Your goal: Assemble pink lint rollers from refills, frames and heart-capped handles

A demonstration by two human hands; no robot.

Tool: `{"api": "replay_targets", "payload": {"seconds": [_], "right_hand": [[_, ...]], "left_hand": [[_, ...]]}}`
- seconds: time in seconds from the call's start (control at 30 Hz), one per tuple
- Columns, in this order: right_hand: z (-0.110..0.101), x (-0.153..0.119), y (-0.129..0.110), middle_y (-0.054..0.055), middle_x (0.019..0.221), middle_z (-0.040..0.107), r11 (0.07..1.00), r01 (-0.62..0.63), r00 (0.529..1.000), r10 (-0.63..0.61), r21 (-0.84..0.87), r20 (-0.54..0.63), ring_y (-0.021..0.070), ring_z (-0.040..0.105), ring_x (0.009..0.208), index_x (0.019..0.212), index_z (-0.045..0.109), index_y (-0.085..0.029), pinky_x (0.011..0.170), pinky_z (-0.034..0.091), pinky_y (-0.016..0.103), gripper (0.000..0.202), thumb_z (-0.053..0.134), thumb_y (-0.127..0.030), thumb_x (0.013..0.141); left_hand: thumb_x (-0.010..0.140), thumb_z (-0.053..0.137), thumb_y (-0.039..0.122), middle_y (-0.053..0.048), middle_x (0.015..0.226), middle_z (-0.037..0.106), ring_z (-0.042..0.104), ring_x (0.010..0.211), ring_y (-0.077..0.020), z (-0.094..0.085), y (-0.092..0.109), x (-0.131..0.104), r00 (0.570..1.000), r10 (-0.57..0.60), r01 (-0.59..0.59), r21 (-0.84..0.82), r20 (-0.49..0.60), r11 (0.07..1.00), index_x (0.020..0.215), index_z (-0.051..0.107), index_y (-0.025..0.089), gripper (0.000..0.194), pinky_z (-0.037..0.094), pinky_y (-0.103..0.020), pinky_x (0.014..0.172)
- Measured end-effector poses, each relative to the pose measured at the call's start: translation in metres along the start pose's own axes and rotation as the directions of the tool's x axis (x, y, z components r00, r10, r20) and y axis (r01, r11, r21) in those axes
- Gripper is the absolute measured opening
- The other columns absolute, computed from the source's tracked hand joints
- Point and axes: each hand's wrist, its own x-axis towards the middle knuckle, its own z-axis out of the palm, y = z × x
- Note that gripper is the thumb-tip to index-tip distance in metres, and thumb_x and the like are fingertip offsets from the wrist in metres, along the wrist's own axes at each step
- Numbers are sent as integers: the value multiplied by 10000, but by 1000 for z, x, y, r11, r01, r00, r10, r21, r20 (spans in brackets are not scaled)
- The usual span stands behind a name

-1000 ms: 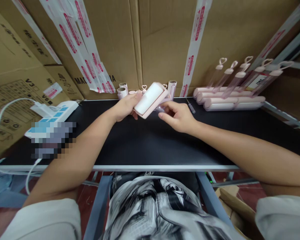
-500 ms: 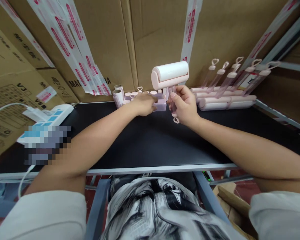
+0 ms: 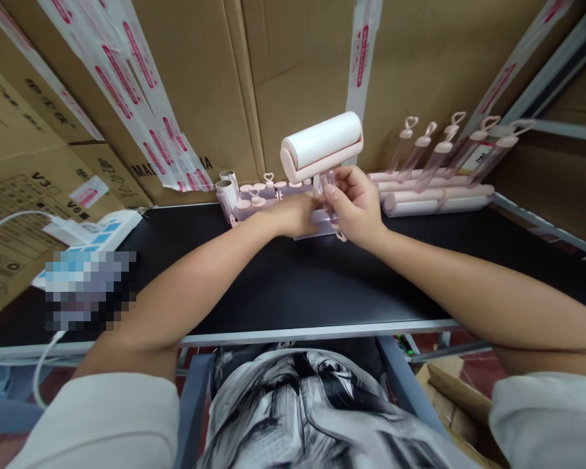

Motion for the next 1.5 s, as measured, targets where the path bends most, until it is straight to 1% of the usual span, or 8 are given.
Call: {"api": "replay_targets", "payload": {"seconds": [0.1, 0.17, 0.27, 0.37, 0.53, 0.67, 1.03, 1.5], "right_hand": [[-12, 5, -21, 63, 911, 681, 992, 94, 995, -91, -83, 43, 269, 697, 795, 1231, 619, -276, 752, 639, 463, 553, 545, -782, 1021], [-18, 5, -35, 81, 954, 710, 972, 154, 986, -139, -176, 91, 281, 704, 856, 1232, 654, -266, 804, 634, 468, 478, 547, -699, 1058], [-23, -5, -41, 106, 1035, 762, 913, 247, 962, -191, -325, 193, 299, 719, 931, 1249, 702, -239, 869, 618, 474, 341, 560, -503, 1087], [-24, -23, -29, 131, 1101, 796, 839, 332, 927, -205, -430, 315, 320, 742, 990, 1281, 730, -209, 907, 610, 485, 300, 578, -323, 1048], [-26, -37, -9, 145, 1199, 821, 778, 411, 884, -212, -476, 417, 335, 771, 1099, 1296, 754, -202, 961, 623, 499, 315, 581, -268, 1040], [-26, -38, -10, 142, 1217, 824, 763, 413, 883, -203, -498, 423, 336, 773, 1127, 1301, 761, -207, 980, 625, 506, 315, 584, -274, 1048], [-27, -38, -10, 138, 1149, 837, 782, 383, 894, -180, -492, 409, 327, 793, 1039, 1285, 775, -187, 915, 637, 478, 324, 579, -277, 1043], [-24, -42, -9, 163, 1197, 838, 753, 402, 874, -145, -521, 464, 346, 794, 1071, 1298, 774, -153, 960, 637, 496, 341, 574, -282, 1054]], "left_hand": [[827, 735, 309, -141, 1341, 756, 716, 1142, -351, -12, 8, -30, 998, 41, -37, 90, -41, 995, 1329, 702, 194, 517, 553, -460, 1000], [872, 726, 341, -131, 1340, 748, 713, 1148, -323, -24, 2, -54, 987, 4, -9, -29, -160, 1000, 1382, 666, 192, 535, 556, -449, 1029], [877, 760, 435, -122, 1280, 744, 724, 1064, -282, -43, -17, -85, 917, -223, 83, -388, -330, 918, 1316, 642, 186, 519, 609, -405, 907], [827, 821, 444, -103, 1246, 738, 748, 993, -256, -57, -30, -106, 839, -463, 140, -709, -286, 692, 1296, 606, 214, 564, 638, -379, 784], [708, 962, 410, -106, 1277, 755, 781, 1084, -291, -58, -17, -115, 915, -353, 48, -817, -195, 575, 1420, 560, 253, 833, 665, -384, 824], [693, 990, 437, -111, 1220, 779, 794, 992, -276, -50, -10, -113, 920, -346, 80, -777, -183, 624, 1436, 539, 241, 892, 645, -351, 764], [638, 1052, 463, -126, 1263, 762, 761, 1200, -293, -41, -25, -111, 954, -238, 25, -742, -182, 669, 1389, 547, 224, 936, 599, -436, 1050], [663, 1048, 461, -135, 1302, 736, 755, 1142, -270, -20, -22, -105, 966, -243, 88, -776, -86, 625, 1364, 531, 226, 901, 599, -397, 977]]}}
